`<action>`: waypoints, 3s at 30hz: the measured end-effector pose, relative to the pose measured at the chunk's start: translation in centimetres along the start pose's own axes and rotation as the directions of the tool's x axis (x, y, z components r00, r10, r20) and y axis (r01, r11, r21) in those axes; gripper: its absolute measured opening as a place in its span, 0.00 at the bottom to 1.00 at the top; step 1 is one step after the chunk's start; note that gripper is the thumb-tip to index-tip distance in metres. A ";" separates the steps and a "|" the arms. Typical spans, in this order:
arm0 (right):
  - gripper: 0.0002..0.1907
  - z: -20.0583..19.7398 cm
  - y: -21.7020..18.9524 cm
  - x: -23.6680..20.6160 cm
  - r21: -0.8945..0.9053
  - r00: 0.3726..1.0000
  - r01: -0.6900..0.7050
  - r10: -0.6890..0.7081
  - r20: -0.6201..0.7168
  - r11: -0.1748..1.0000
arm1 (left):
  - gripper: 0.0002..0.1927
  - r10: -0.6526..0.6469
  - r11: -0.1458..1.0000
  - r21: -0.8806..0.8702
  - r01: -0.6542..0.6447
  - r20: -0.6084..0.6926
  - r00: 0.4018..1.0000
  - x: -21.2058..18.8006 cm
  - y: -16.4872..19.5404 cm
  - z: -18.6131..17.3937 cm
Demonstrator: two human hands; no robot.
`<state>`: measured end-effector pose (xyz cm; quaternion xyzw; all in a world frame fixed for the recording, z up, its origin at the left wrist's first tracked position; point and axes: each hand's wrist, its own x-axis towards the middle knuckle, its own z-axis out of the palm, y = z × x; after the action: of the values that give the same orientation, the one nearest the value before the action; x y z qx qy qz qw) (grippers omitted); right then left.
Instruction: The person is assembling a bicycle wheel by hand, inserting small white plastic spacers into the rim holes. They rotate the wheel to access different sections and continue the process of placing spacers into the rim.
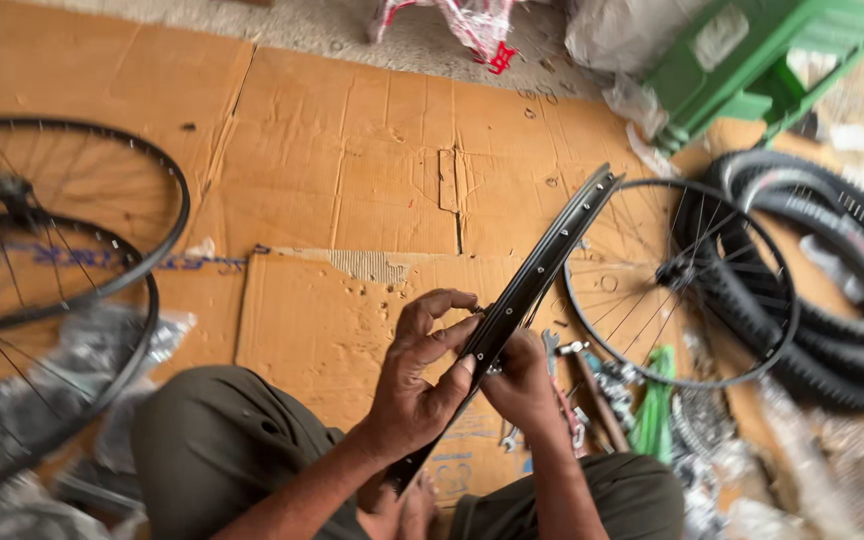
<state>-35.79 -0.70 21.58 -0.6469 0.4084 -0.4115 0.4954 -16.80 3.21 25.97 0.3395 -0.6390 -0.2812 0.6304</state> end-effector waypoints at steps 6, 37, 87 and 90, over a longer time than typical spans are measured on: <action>0.16 -2.3 0.4 -1.4 0.425 0.983 0.135 -0.175 0.056 0.895 | 0.15 0.052 0.993 -0.101 -0.058 -0.061 0.997 -0.5 -0.1 0.1; 0.09 2.5 1.5 -2.0 -0.366 0.828 0.269 -0.408 -0.385 0.891 | 0.15 -0.075 0.997 0.028 0.076 -0.050 0.996 -0.9 -0.5 0.4; 0.12 0.3 4.3 -0.8 0.586 0.997 0.075 -0.067 -0.035 0.807 | 0.18 0.028 0.996 0.085 -0.033 0.059 0.998 -0.2 0.2 -0.4; 0.18 0.9 3.2 0.0 0.207 0.992 0.129 -0.123 -0.040 0.970 | 0.19 0.053 0.997 0.049 -0.054 0.023 0.998 -0.4 0.0 -0.3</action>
<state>-35.30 -0.97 18.27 -0.6103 0.3276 -0.4913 0.5280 -16.56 3.50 25.75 0.3350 -0.6613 -0.2519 0.6221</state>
